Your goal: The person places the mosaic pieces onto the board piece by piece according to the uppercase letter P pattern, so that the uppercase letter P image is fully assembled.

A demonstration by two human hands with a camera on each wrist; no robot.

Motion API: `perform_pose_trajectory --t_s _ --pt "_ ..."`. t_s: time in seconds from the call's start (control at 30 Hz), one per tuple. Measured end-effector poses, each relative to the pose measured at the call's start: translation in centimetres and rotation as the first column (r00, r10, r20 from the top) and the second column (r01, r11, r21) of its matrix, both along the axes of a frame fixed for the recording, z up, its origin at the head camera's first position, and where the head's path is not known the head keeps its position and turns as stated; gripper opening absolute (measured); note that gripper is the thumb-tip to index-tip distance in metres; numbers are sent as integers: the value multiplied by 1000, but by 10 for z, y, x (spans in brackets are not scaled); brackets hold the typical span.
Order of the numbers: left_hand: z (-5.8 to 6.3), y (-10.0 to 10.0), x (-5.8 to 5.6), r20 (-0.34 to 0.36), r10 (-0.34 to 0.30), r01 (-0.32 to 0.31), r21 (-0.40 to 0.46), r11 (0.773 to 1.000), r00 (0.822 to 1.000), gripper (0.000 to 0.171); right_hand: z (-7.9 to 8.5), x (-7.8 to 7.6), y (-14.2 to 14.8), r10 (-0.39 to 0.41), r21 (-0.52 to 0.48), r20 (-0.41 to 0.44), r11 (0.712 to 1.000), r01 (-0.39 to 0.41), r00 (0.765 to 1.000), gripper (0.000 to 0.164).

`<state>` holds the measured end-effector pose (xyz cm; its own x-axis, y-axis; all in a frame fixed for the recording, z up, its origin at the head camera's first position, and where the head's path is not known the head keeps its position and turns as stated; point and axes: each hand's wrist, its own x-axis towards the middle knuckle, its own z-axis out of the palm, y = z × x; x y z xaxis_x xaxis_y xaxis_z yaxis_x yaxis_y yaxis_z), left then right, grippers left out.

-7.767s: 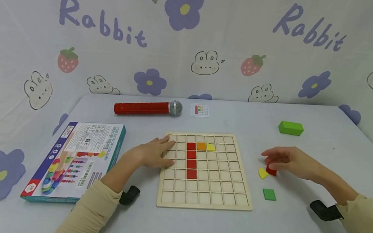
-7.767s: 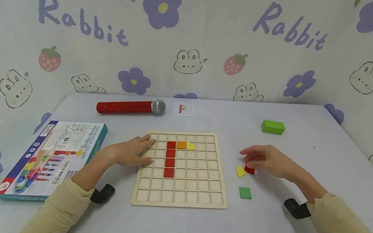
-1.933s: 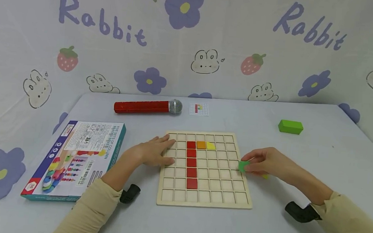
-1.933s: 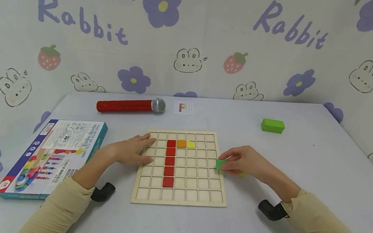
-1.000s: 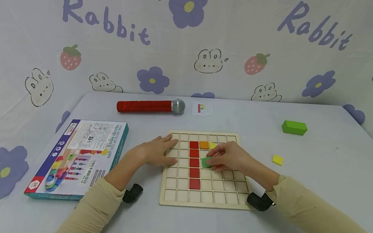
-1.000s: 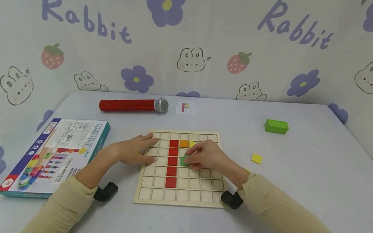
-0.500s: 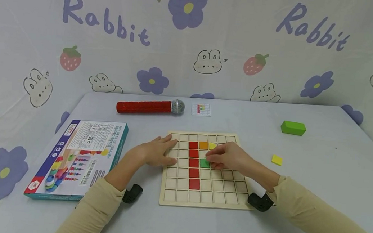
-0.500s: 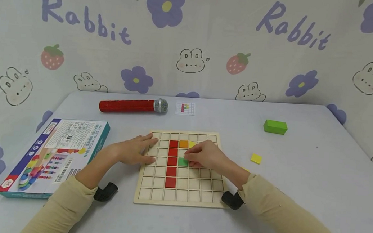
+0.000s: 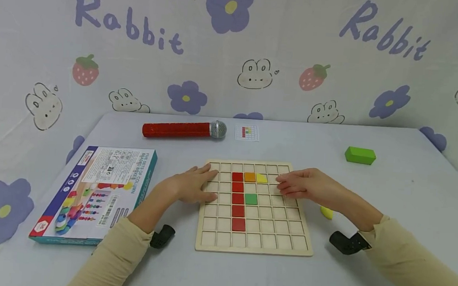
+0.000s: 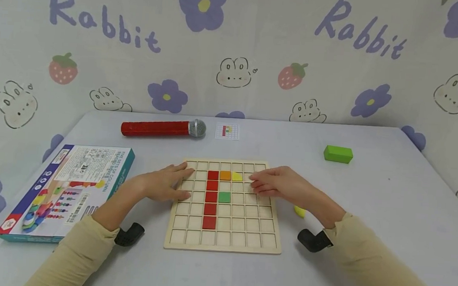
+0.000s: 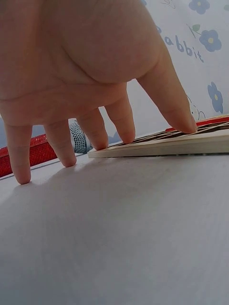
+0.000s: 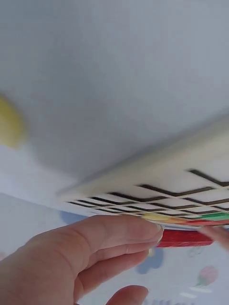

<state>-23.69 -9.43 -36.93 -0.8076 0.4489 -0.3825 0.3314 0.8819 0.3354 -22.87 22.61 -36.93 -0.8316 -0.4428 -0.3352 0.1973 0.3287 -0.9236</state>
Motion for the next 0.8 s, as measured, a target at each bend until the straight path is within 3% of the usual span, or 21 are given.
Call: perform_pose_trajectory --t_s 0.13,0.57,0.8 --pt "1 0 1 3 -3 3 0 1000 1000 72 2 2 22 -34 9 -10 999 34 999 52" --pt "-2 -1 -2 8 -19 19 6 1000 1000 71 -8 20 77 -65 212 -60 974 76 996 66" --pt "-1 0 -2 18 -10 10 14 1000 1000 72 -11 33 86 -37 300 -164 950 86 986 56"
